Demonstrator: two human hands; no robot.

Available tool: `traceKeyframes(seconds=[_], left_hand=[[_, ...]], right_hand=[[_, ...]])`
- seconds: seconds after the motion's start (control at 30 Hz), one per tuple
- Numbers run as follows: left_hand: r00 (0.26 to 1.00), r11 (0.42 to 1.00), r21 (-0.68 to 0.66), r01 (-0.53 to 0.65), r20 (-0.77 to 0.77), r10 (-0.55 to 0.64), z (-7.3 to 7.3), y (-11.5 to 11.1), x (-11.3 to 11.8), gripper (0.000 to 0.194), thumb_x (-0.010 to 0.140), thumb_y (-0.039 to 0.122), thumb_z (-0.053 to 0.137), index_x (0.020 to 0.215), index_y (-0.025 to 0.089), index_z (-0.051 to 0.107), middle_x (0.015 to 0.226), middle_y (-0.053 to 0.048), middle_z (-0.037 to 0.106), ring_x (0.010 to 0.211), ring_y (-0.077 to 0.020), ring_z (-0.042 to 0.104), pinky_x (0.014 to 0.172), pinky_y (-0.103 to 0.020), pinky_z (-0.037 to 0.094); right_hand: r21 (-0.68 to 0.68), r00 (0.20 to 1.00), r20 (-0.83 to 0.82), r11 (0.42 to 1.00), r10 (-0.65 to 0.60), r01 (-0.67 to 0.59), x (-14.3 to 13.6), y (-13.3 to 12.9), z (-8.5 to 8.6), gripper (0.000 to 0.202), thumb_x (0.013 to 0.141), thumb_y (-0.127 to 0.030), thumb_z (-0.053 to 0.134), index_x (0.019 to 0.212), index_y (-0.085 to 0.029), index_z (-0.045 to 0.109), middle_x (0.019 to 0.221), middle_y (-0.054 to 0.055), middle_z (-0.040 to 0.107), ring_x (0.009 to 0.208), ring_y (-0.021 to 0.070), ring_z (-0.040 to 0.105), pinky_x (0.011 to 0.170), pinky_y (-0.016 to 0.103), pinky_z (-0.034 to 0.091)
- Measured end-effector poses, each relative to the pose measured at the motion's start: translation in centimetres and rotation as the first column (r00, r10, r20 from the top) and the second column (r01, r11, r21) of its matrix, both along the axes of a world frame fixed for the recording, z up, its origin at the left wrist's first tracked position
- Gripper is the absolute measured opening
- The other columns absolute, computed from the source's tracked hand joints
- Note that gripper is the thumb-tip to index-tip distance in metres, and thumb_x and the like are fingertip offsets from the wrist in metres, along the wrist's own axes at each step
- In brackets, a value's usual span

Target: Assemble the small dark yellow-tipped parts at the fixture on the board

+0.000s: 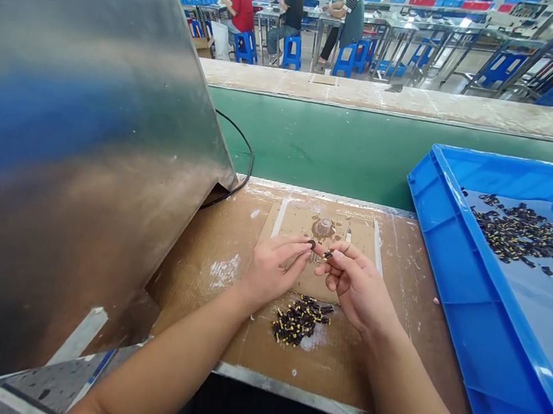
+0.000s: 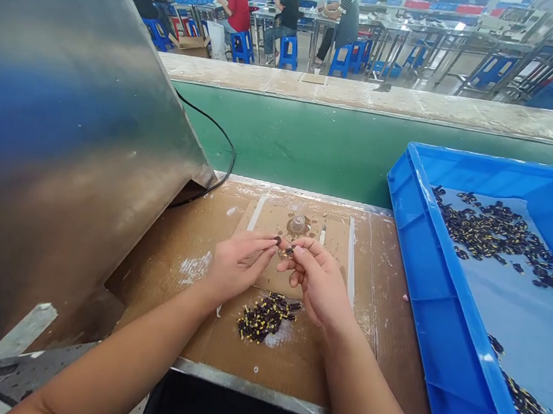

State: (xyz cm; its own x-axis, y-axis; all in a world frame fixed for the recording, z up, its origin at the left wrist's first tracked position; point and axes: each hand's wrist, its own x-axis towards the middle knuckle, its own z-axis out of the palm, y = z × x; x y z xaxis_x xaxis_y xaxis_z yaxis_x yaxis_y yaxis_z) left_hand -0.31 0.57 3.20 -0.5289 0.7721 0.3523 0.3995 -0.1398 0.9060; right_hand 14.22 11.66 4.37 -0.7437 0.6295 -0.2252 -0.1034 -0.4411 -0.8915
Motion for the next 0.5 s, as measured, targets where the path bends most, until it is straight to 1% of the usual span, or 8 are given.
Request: traceKeyframes(seconds=[0.1,0.17,0.2,0.23,0.3,0.37,0.43,0.5], left_hand=[[0.992,0.997,-0.042,-0.068,0.107,0.072,-0.6,0.2,0.1,0.012,0.084,0.031,0.079,0.095,0.028,0.082,0.106,-0.008,0.079,0.103,-0.0244,0.072,0.107,-0.045,0.052],[0.959,0.996,-0.059,-0.065,0.271,0.079,-0.9,0.5,0.0,0.012,0.082,0.033,0.081,0.091,0.025,0.082,0.102,-0.009,0.080,0.099,-0.0229,0.073,0.102,-0.042,0.054],[0.922,0.997,-0.052,-0.051,0.382,0.067,-1.0,0.6,-0.1,0.013,0.080,0.033,0.083,0.089,0.024,0.082,0.100,-0.009,0.080,0.096,-0.0212,0.073,0.099,-0.040,0.055],[0.863,0.999,-0.035,-0.034,0.504,0.047,-1.0,0.8,-0.1,0.016,0.077,0.033,0.086,0.088,0.022,0.081,0.098,-0.009,0.080,0.092,-0.0189,0.072,0.095,-0.036,0.056],[0.697,1.000,0.009,-0.005,0.717,-0.003,-0.9,1.0,-0.1,0.024,0.069,0.033,0.092,0.086,0.021,0.080,0.096,-0.007,0.080,0.080,-0.0130,0.070,0.085,-0.029,0.057],[0.540,0.999,0.045,0.015,0.840,-0.046,-0.7,1.0,0.1,0.028,0.063,0.032,0.095,0.082,0.019,0.078,0.095,-0.006,0.079,0.071,-0.0083,0.066,0.077,-0.024,0.057],[0.447,0.997,0.065,0.043,0.891,-0.077,-0.4,0.8,0.5,0.029,0.062,0.031,0.096,0.078,0.018,0.076,0.095,-0.006,0.079,0.069,-0.0067,0.064,0.074,-0.021,0.056],[0.405,0.994,0.084,0.067,0.909,-0.104,-0.2,0.6,0.8,0.027,0.063,0.031,0.096,0.075,0.018,0.075,0.094,-0.004,0.078,0.071,-0.0065,0.064,0.074,-0.021,0.056]], right_hand=[[0.111,0.998,0.002,0.992,0.057,-0.056,0.0,-0.3,-0.3,0.024,0.089,-0.043,0.074,0.101,-0.024,0.066,0.117,0.006,0.072,0.076,0.0124,0.068,0.050,0.019,0.044],[0.171,0.998,-0.003,0.983,0.061,-0.060,0.0,-0.6,-0.5,0.022,0.092,-0.043,0.070,0.103,-0.024,0.067,0.121,0.006,0.070,0.080,0.0131,0.068,0.053,0.020,0.046],[0.197,0.999,-0.006,0.980,0.033,-0.032,0.0,-0.7,-0.6,0.021,0.094,-0.043,0.069,0.103,-0.024,0.067,0.120,0.006,0.070,0.083,0.0141,0.068,0.055,0.021,0.048],[0.225,1.000,-0.010,0.974,-0.012,0.014,0.0,-0.8,-0.7,0.020,0.094,-0.042,0.068,0.103,-0.024,0.067,0.116,0.006,0.071,0.083,0.0147,0.068,0.057,0.022,0.049],[0.278,0.994,-0.017,0.954,-0.111,0.111,0.0,-0.9,-0.9,0.018,0.095,-0.041,0.067,0.100,-0.024,0.067,0.098,0.004,0.072,0.076,0.0143,0.064,0.059,0.024,0.050],[0.289,0.986,-0.027,0.943,-0.167,0.167,0.0,-1.0,-1.1,0.017,0.095,-0.041,0.067,0.098,-0.024,0.066,0.083,0.001,0.070,0.066,0.0132,0.060,0.058,0.026,0.050],[0.274,0.984,-0.047,0.946,-0.170,0.176,0.1,-1.3,-1.1,0.017,0.093,-0.040,0.069,0.096,-0.024,0.065,0.078,0.000,0.069,0.062,0.0129,0.059,0.057,0.027,0.052],[0.292,0.983,-0.067,0.939,-0.169,0.182,0.2,-1.8,-0.9,0.015,0.091,-0.037,0.071,0.092,-0.023,0.065,0.078,0.000,0.069,0.064,0.0138,0.062,0.059,0.029,0.055]])
